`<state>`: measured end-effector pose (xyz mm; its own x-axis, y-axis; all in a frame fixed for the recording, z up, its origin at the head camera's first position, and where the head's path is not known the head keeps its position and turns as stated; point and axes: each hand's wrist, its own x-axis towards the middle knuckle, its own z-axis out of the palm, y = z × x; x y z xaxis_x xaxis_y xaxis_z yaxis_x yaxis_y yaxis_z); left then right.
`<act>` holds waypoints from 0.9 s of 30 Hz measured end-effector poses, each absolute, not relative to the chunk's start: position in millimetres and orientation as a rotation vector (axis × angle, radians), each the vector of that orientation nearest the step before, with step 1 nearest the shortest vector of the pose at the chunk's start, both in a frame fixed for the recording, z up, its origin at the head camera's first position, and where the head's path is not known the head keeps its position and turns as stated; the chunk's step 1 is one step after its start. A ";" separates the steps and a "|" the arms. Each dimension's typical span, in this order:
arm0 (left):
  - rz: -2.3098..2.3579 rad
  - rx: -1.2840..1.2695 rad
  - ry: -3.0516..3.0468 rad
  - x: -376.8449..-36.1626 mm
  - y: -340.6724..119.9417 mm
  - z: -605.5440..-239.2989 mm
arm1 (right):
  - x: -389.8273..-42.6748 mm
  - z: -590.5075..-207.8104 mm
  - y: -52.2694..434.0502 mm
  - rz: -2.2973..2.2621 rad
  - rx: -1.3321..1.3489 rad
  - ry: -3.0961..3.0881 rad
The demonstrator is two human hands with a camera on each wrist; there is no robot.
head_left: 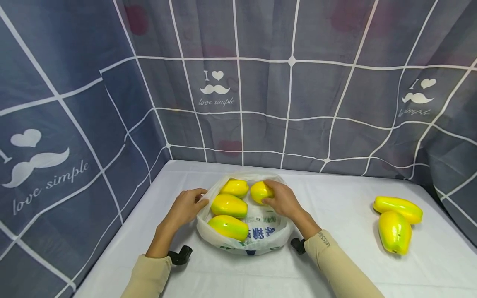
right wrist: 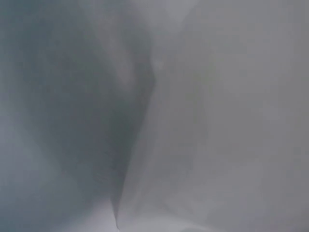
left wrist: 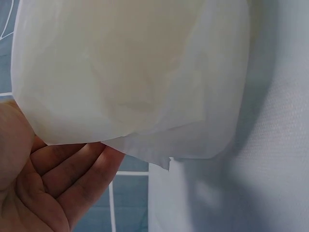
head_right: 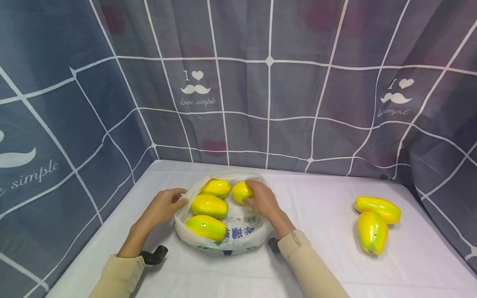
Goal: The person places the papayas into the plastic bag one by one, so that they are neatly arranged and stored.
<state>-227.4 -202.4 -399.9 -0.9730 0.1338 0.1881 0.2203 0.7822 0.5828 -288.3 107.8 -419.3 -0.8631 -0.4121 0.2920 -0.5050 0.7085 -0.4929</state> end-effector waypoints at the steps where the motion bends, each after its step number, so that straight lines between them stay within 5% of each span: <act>1: -0.952 -0.281 -2.836 -227.2 -202.6 -400.3 | -288.5 -419.8 107.8 0.871 0.734 -2.758; 27: -0.936 -0.279 -2.846 -231.4 -203.5 -399.4 | -288.9 -419.9 106.8 0.866 0.693 -2.761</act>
